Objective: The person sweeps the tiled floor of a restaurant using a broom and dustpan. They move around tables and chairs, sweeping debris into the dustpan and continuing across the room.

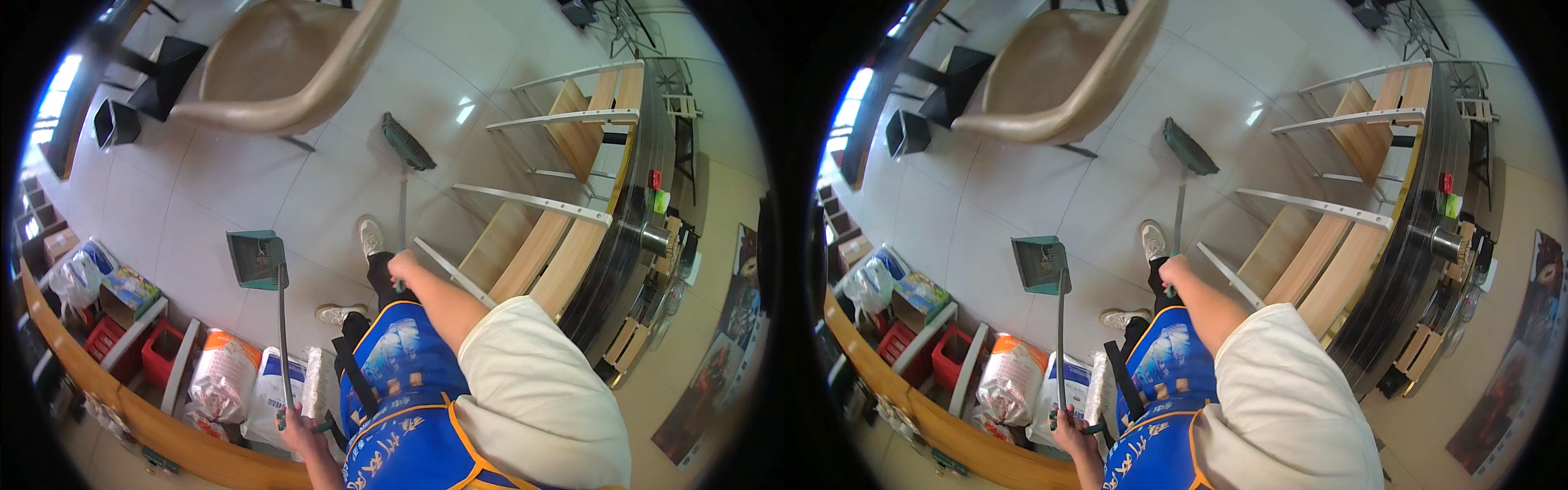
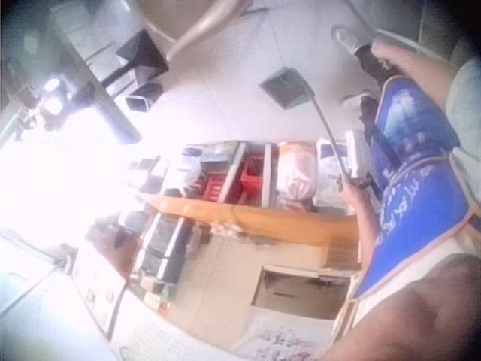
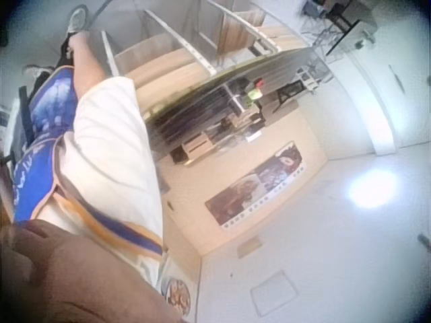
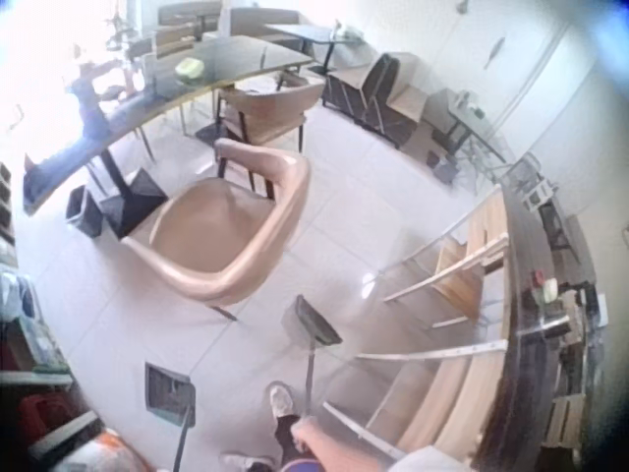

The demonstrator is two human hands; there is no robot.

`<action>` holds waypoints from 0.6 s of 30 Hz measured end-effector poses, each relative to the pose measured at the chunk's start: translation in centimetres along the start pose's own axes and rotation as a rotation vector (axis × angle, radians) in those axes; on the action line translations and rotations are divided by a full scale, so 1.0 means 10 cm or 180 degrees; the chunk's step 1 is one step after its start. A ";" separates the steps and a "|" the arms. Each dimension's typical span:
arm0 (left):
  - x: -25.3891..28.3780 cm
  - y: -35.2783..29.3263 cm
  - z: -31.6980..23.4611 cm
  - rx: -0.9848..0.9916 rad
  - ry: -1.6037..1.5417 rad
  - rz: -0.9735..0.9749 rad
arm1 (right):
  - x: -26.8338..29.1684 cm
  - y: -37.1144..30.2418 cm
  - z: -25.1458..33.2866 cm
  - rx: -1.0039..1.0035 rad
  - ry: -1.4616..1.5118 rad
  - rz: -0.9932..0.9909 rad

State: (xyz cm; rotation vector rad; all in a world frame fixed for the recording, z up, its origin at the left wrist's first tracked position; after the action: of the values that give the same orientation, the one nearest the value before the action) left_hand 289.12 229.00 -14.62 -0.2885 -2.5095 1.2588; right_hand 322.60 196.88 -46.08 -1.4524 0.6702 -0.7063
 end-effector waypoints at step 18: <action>2.42 -0.24 0.32 0.0027 -0.0641 -0.0252 | -4.04 -1.11 -1.25 0.0069 -0.1154 0.1612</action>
State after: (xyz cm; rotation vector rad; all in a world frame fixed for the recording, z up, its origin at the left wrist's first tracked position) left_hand 265.38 232.92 -9.90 -0.0617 -2.6525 1.3263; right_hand 287.03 220.21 -35.83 -1.2723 0.7020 -0.0538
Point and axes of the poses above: each hand's wrist, its own y-axis towards the middle knuckle, its own x-axis out of the back of the hand, z = x × y, the point moved 10 cm from there along y, towards the middle knuckle, and after that the axes turned 9 degrees about z, right-handed, at the moved point
